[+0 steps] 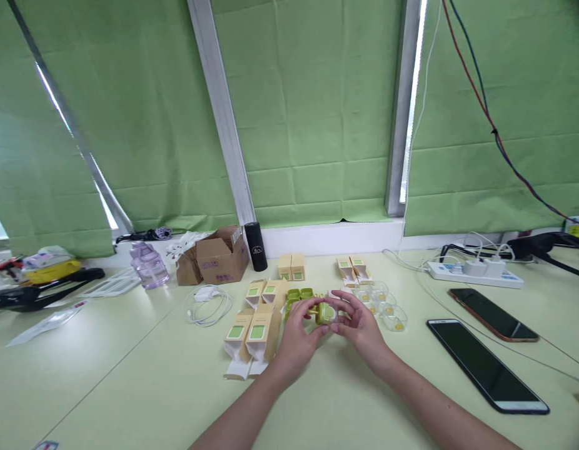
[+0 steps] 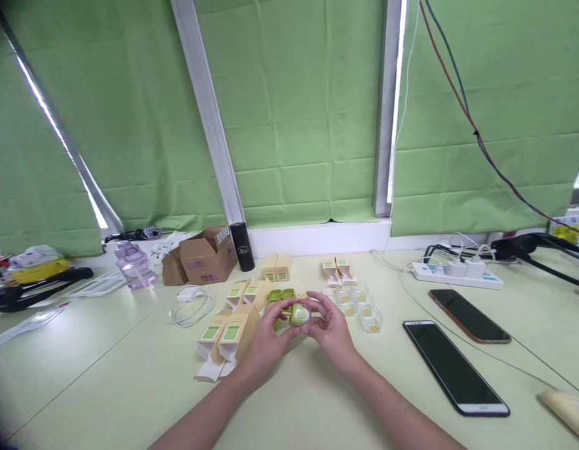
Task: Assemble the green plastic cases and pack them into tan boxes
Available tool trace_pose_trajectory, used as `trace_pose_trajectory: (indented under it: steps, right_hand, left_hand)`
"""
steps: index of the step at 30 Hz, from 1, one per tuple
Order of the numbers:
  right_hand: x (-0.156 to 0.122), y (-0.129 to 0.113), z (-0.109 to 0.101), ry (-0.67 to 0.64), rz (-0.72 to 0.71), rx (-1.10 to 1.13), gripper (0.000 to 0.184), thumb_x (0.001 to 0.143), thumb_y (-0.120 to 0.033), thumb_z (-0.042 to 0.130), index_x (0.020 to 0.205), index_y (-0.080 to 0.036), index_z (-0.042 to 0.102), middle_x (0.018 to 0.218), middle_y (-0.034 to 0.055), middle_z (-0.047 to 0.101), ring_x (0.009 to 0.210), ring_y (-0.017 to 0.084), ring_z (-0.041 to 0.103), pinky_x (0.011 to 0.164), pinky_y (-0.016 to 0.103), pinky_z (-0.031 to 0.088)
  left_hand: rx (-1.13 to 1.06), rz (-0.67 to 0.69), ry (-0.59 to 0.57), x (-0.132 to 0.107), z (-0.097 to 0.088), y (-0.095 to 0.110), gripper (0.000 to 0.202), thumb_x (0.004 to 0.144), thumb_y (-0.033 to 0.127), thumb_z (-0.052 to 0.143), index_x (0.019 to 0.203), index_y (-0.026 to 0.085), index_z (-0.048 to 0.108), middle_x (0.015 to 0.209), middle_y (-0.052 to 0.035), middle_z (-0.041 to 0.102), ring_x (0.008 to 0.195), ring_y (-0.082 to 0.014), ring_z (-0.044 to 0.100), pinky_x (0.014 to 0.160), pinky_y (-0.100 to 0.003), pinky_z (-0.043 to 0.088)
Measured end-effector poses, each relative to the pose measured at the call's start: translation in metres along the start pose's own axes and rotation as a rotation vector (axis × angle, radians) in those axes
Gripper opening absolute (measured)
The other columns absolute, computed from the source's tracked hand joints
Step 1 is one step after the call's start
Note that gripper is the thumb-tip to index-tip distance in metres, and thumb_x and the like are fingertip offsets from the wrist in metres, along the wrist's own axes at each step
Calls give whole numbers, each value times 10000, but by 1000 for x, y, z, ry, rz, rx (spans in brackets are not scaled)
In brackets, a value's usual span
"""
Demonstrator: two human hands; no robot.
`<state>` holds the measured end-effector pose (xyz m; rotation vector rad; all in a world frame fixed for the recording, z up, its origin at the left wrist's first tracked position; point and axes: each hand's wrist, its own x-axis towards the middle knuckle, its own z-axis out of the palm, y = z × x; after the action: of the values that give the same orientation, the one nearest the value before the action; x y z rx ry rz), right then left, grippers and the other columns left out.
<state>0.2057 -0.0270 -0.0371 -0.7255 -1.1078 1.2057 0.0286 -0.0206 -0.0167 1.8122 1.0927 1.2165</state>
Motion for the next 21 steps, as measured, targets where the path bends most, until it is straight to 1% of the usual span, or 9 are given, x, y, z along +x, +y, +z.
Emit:
trace_pose_trajectory:
  steps: [6, 8, 10, 12, 14, 17, 19, 21]
  right_hand:
    - [1, 4, -1, -11, -20, -52, 678, 668, -253, 914, 1286, -298, 639, 1318, 94, 748, 838, 202, 677, 796, 394, 556]
    - [1, 3, -2, -15, -39, -86, 660, 671, -275, 903, 1278, -300, 643, 1297, 99, 754, 961, 250, 701, 800, 396, 557]
    - [1, 2, -3, 0, -85, -138, 602, 702, -321, 878, 1261, -297, 654, 1269, 105, 762, 1118, 296, 686, 827, 402, 557]
    - [2, 2, -5, 34, -139, -208, 528, 761, -376, 832, 1253, -289, 662, 1239, 109, 765, 1183, 311, 667, 858, 414, 555]
    - [2, 2, -7, 78, -181, -286, 461, 820, -403, 774, 1248, -275, 662, 1194, 109, 765, 1155, 307, 676, 863, 417, 552]
    - [4, 4, -11, 150, -225, -433, 362, 889, -384, 686, 1226, -253, 658, 1111, 103, 764, 1093, 300, 682, 832, 412, 543]
    - [5, 4, -16, 191, -272, -589, 297, 926, -352, 630, 1202, -247, 665, 1100, 101, 761, 1062, 298, 672, 823, 418, 532]
    - [6, 2, -22, 217, -348, -791, 257, 951, -310, 583, 1181, -244, 677, 1125, 100, 756, 1074, 304, 646, 856, 438, 520]
  left_hand:
    - [51, 26, -5, 0, 0, -3, 488, 823, 220, 809, 1292, 310, 704, 1330, -60, 665, 1201, -281, 600, 1031, -430, 486]
    - [73, 41, -8, 0, -1, -4, 483, 826, 218, 809, 1289, 308, 705, 1317, -67, 658, 1204, -288, 594, 1044, -444, 484]
    - [107, 69, -15, -1, -2, -5, 465, 833, 211, 801, 1280, 298, 709, 1302, -76, 649, 1215, -297, 583, 1064, -459, 477]
    - [151, 101, -33, -2, -4, -4, 452, 840, 186, 781, 1275, 286, 707, 1293, -82, 641, 1245, -304, 559, 1088, -472, 464]
    - [190, 114, -59, -3, -5, -2, 448, 848, 164, 758, 1276, 277, 699, 1283, -82, 639, 1276, -306, 529, 1108, -481, 451]
    - [238, 107, -107, -4, -5, 2, 447, 842, 160, 757, 1268, 279, 690, 1262, -73, 649, 1286, -310, 502, 1115, -493, 442]
    - [271, 102, -143, -6, -5, 4, 449, 828, 174, 777, 1253, 286, 691, 1254, -66, 655, 1278, -316, 497, 1112, -502, 440]
    - [301, 105, -173, -7, -5, 6, 447, 818, 187, 792, 1242, 288, 693, 1256, -63, 656, 1276, -319, 492, 1116, -508, 434]
